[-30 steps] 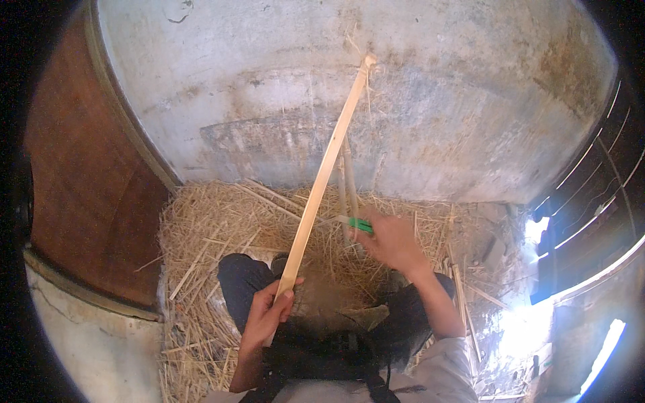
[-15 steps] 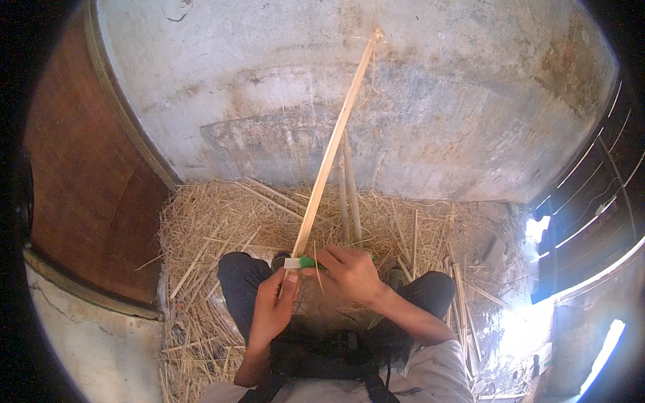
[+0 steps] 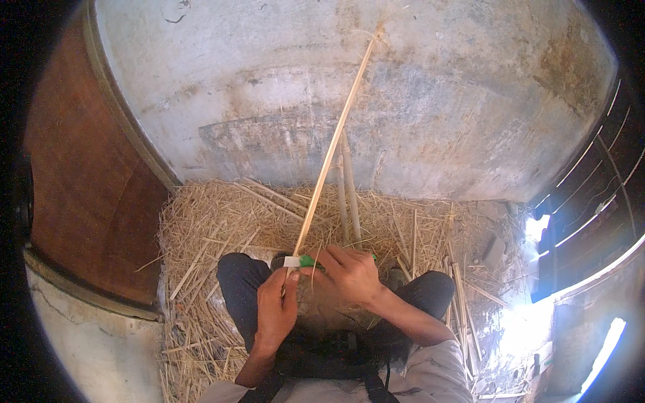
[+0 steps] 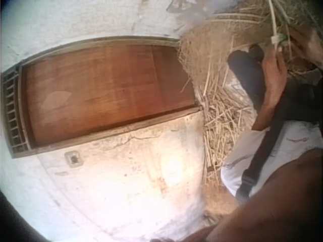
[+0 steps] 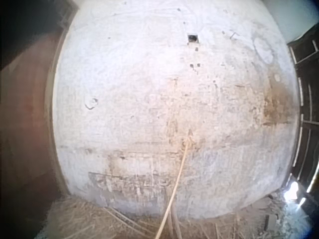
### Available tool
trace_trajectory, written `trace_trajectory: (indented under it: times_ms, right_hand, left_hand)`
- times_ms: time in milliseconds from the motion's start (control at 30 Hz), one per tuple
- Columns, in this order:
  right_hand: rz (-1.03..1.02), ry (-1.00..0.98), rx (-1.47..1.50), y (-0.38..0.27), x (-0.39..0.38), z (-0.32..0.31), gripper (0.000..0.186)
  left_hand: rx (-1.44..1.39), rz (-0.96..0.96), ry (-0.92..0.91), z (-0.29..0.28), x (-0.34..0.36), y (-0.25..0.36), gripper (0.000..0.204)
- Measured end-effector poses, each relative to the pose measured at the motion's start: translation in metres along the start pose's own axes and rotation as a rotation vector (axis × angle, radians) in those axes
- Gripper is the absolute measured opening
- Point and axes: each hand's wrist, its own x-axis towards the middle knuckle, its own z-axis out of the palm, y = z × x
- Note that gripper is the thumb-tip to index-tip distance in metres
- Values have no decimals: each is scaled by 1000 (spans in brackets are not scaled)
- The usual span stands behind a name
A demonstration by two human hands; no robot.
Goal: The person shaves one end of a bamboo strip into thin fibers using a utility knife.
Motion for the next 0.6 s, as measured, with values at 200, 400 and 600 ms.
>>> trace_trajectory:
  times_ms: [200,400,600]
  right_hand:
    - [-7,22,-2,2,0,-1,38]
    - [110,57,-47,8,4,-10,29]
    - [339,162,-108,56,18,-37,20]
  left_hand:
    - [-4,-84,-47,-3,-7,1,20]
    - [2,-112,-58,-3,-16,4,19]
    - [64,-129,-151,-5,-39,-10,21]
